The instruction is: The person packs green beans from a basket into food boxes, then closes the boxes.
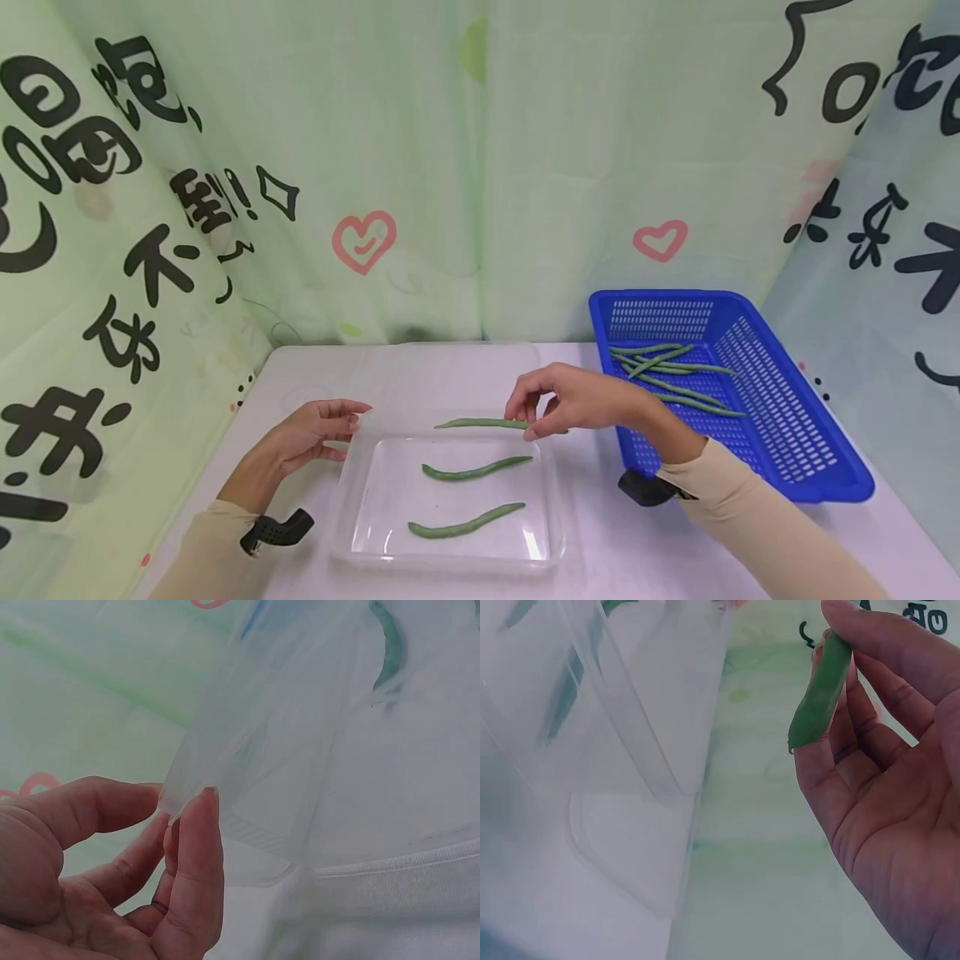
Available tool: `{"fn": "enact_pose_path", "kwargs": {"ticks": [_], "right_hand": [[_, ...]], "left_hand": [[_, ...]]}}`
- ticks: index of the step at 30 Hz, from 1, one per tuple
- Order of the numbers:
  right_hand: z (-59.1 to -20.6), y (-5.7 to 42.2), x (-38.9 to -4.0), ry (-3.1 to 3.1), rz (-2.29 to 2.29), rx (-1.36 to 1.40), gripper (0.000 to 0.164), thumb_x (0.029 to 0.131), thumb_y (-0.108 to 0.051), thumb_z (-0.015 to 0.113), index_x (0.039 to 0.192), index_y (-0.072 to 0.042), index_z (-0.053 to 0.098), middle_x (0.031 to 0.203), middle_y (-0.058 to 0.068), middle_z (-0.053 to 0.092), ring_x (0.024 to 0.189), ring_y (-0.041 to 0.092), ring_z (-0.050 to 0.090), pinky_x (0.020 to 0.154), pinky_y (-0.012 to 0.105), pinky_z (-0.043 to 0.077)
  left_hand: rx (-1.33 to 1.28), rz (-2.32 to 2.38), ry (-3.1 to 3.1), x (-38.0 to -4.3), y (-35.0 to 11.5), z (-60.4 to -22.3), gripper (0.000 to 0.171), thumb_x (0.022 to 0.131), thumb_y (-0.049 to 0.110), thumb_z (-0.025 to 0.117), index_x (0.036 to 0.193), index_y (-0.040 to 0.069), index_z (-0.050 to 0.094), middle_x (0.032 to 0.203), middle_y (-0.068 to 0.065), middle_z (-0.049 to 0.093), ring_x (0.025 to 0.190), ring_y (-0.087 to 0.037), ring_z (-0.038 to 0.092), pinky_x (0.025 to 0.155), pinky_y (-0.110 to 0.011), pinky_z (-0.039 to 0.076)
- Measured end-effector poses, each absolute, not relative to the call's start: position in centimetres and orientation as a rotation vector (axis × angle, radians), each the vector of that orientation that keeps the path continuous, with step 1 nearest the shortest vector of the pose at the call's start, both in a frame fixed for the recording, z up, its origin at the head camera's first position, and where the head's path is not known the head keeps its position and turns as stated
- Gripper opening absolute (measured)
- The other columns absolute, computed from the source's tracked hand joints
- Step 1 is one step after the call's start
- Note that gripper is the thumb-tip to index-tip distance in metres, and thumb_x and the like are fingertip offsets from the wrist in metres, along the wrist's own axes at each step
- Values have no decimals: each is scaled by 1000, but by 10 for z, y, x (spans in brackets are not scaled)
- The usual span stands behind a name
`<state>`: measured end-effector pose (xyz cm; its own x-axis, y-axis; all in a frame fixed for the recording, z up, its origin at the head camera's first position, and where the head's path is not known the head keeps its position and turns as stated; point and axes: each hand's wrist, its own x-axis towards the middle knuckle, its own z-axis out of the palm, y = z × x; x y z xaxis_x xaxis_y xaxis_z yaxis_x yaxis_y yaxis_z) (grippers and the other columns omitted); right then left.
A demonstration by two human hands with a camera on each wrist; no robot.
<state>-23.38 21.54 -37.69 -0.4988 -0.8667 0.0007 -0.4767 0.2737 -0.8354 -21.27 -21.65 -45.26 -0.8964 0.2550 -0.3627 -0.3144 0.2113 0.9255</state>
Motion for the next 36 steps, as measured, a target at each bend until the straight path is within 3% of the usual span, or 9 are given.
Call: {"fn": "enact_pose_path", "kwargs": {"ticks": [9, 16, 19, 27, 36], "right_hand": [[-381, 198, -228, 1988, -1128, -1261, 23, 91, -11, 76, 113, -15, 71, 98, 7, 65, 93, 16, 62, 73, 31, 58], [-381, 201, -226, 2053, -1118, -1188, 44, 92, -21, 77, 132, -20, 61, 127, 4, 61, 114, 20, 63, 99, 42, 53], [-381, 212, -228, 2124, -1126, -1134, 46, 92, -22, 76, 135, -22, 59, 131, 1, 60, 118, 20, 63, 104, 43, 50], [-378, 249, -239, 2232, -1167, -1012, 37, 96, -18, 72, 131, -18, 63, 126, 4, 65, 115, 20, 65, 100, 31, 52], [-375, 287, -253, 2326, -1179, -944, 31, 97, -10, 69, 128, -11, 66, 125, 9, 67, 113, 19, 67, 95, 26, 54]], "left_hand": [[-48, 1736, 2047, -215, -216, -453, 40, 100, 8, 61, 138, -4, 56, 118, -12, 59, 100, -27, 60, 71, -32, 60], [-43, 1737, 2045, -215, -216, -454, 41, 100, 8, 61, 139, -5, 55, 115, -9, 59, 101, -27, 59, 72, -32, 60], [-40, 1736, 2045, -215, -216, -454, 41, 100, 8, 60, 139, -6, 55, 113, -8, 60, 99, -26, 59, 72, -32, 60], [-37, 1739, 2057, -213, -216, -455, 39, 100, 8, 60, 138, -5, 57, 117, -11, 59, 97, -25, 59, 71, -32, 60], [-38, 1737, 2055, -212, -216, -453, 39, 100, 8, 60, 138, -5, 56, 112, -7, 59, 96, -25, 58, 71, -32, 60]]}}
